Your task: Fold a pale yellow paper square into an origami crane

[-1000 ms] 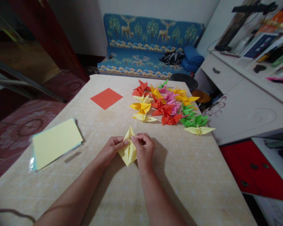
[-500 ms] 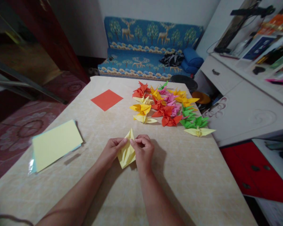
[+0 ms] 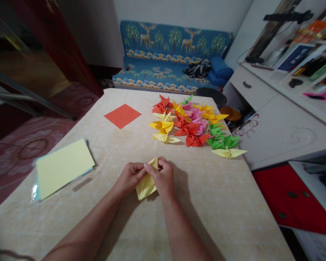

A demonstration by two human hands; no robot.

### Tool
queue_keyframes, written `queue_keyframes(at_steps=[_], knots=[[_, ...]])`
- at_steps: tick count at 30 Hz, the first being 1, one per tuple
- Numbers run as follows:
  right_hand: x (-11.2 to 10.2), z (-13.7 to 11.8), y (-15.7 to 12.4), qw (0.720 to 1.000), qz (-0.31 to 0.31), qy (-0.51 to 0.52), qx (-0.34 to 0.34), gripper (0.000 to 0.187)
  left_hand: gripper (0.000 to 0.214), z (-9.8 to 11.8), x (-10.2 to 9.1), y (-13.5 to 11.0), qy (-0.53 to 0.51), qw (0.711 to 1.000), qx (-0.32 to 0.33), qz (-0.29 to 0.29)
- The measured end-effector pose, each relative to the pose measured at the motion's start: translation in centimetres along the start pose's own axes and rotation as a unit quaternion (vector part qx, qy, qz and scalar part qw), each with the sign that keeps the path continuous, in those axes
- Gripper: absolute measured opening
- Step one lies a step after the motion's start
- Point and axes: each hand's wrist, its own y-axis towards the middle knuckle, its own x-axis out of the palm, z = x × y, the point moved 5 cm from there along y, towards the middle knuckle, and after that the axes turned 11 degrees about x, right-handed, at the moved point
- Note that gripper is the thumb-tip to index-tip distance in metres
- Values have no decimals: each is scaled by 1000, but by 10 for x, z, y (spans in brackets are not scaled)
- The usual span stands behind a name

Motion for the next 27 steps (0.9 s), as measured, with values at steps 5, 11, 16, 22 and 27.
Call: queue_keyframes(at_steps=[5,11,16,22,27], knots=[[-3,2,-2,999,9,25,19,18,46,1,4,0,28,999,6,-22],[-5,4,-6,996,41,75,26,29,44,2,10,-1,2,999,-19,-48],[-9,-1,-7,994,94,53,-12,30,42,4,9,-3,8,998,-13,-56],[-24,-10,-3,976,171,125,-49,21,43,-1,6,-4,-2,998,-53,-37],[-15,-3,6,992,34,124,11,19,43,0,1,-3,-65,993,-95,6]])
